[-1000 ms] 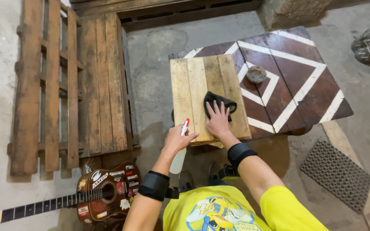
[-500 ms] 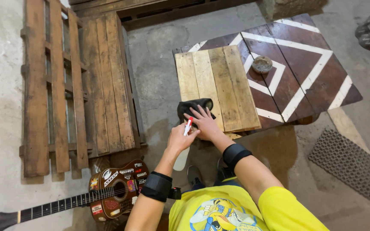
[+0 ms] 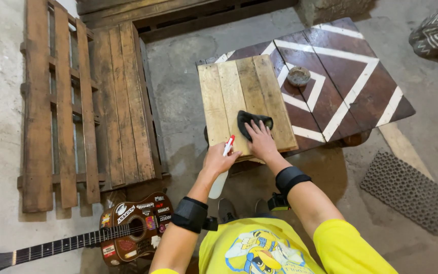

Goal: The recorder cleans and polishes a small wooden board using a spray bottle and a cloth.

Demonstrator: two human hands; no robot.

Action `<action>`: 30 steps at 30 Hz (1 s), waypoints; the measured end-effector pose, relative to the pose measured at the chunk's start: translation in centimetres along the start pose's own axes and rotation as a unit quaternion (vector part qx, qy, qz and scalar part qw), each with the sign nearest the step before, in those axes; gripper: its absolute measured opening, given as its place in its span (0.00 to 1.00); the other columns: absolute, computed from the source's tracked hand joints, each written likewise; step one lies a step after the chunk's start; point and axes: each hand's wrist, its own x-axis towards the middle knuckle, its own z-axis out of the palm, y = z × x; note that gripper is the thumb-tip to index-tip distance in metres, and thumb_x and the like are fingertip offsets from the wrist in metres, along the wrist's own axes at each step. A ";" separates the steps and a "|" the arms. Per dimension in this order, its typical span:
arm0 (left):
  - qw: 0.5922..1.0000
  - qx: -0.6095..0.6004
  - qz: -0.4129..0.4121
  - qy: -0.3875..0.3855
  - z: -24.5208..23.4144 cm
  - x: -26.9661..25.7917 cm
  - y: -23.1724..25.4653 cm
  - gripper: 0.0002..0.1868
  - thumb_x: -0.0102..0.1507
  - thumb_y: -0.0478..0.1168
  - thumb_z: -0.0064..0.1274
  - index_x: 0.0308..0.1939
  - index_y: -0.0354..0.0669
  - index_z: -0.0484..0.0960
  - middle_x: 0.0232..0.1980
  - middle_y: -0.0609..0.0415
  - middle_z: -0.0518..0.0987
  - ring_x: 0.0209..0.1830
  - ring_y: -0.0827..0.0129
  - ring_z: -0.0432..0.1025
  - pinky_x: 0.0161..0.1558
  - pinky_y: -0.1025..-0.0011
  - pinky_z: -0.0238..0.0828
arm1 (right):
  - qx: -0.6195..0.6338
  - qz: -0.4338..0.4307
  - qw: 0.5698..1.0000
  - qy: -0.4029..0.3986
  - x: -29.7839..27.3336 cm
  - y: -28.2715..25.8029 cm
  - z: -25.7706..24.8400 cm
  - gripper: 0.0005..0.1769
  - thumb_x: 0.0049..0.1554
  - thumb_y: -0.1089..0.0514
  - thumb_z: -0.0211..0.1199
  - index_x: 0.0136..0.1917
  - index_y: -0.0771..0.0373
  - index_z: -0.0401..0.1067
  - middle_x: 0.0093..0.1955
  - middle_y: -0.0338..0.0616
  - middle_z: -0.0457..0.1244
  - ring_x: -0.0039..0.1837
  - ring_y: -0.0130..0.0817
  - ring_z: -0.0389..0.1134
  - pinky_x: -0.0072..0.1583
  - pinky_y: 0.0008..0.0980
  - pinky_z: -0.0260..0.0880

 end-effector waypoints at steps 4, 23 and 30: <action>1.000 0.012 -0.020 0.012 1.6 0.0 0.9 0.23 0.52 0.57 0.69 0.32 0.41 0.82 0.32 0.46 0.83 0.35 0.52 0.79 0.38 0.60 0.74 | 0.001 0.022 1.000 -0.019 -0.4 2.8 -1.0 0.42 0.54 0.52 0.62 0.79 0.51 0.54 0.83 0.47 0.48 0.82 0.57 0.43 0.77 0.57 0.45; 0.995 -0.003 -0.064 0.079 3.4 -1.9 0.6 0.23 0.53 0.57 0.68 0.32 0.41 0.82 0.33 0.46 0.84 0.35 0.53 0.79 0.39 0.59 0.75 | -0.032 0.048 0.996 0.067 -4.1 5.5 -1.0 0.42 0.56 0.50 0.60 0.81 0.53 0.53 0.83 0.50 0.47 0.83 0.62 0.40 0.76 0.71 0.38; 0.994 -0.033 -0.075 0.074 0.7 -2.2 -0.7 0.21 0.53 0.54 0.68 0.33 0.40 0.83 0.33 0.47 0.84 0.34 0.56 0.80 0.38 0.62 0.76 | -0.030 -0.026 0.997 0.066 -2.6 -0.8 1.0 0.40 0.57 0.50 0.59 0.81 0.47 0.55 0.83 0.48 0.49 0.84 0.60 0.40 0.78 0.68 0.36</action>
